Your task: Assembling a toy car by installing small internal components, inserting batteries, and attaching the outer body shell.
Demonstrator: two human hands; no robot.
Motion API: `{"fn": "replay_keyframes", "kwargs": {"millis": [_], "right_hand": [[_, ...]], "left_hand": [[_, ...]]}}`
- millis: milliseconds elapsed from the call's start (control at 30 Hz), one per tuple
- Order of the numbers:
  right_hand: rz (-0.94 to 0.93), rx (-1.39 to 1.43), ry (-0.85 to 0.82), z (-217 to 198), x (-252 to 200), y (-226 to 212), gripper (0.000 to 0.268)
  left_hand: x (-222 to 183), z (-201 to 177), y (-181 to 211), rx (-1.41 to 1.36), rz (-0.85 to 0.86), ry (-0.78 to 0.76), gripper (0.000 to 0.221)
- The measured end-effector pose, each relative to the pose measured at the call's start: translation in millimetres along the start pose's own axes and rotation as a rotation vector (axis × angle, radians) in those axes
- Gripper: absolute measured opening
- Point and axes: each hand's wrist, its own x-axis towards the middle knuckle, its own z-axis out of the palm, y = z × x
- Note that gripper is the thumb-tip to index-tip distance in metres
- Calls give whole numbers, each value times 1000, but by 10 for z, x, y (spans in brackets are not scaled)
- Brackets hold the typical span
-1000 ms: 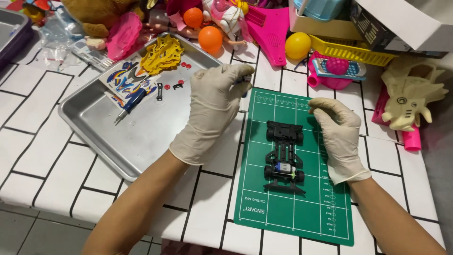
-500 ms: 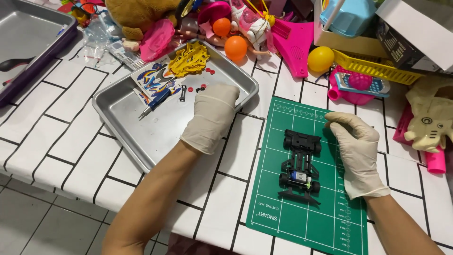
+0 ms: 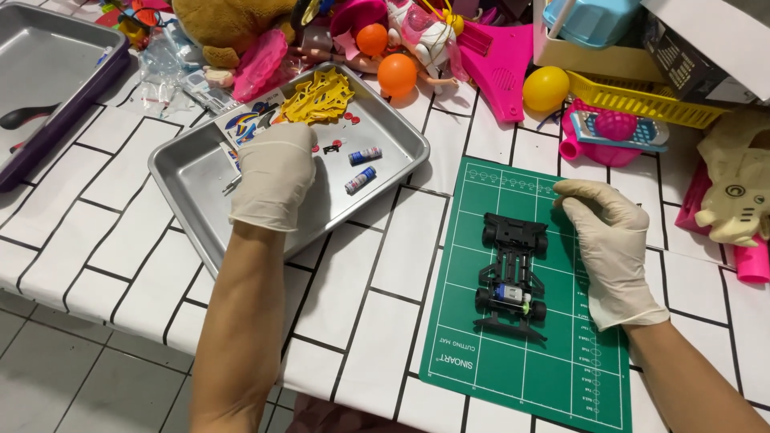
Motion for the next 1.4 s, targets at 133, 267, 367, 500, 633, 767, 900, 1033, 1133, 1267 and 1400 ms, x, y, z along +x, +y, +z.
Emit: {"fn": "replay_keyframes", "kwargs": {"millis": [133,267,367,500,633,767,900,1033,1133,1267,1400], "right_hand": [[20,1,9,6,1,-13,20],[18,21,6,-1,2,8,19],[12,30,3,-6,-1,14,20],[18,63,18,-4,10,45,22],[7,8,75,44,27,16,27],[-97,-30,93,31,18,-29,27],[-238,-134,106,41,-40,-146,24],[-347,-143,79,-13,-176,-246,22],[-415,-167,68,-86,-270,-243,22],[-512,-131,-34,-56,-297,-223,21],[-577,-103,-100,-26,-287,-187,14]], "left_hand": [[102,-19,16,6,-69,-141,37],[164,-57,49,-24,-164,-201,30],[207,-43,54,-31,-198,-213,27],[151,-21,-16,-64,-121,-48,40],[27,-54,34,-162,14,342,24],[-411,-452,610,-738,463,580,23],[-785,-458,1256,-1395,622,174,27],[-969,-302,1598,-1583,496,-183,25],[-1043,-136,1736,-1615,439,-313,19],[-1138,-103,1779,-1584,420,-396,17],[-1113,-62,1770,-1547,410,-461,17]]}}
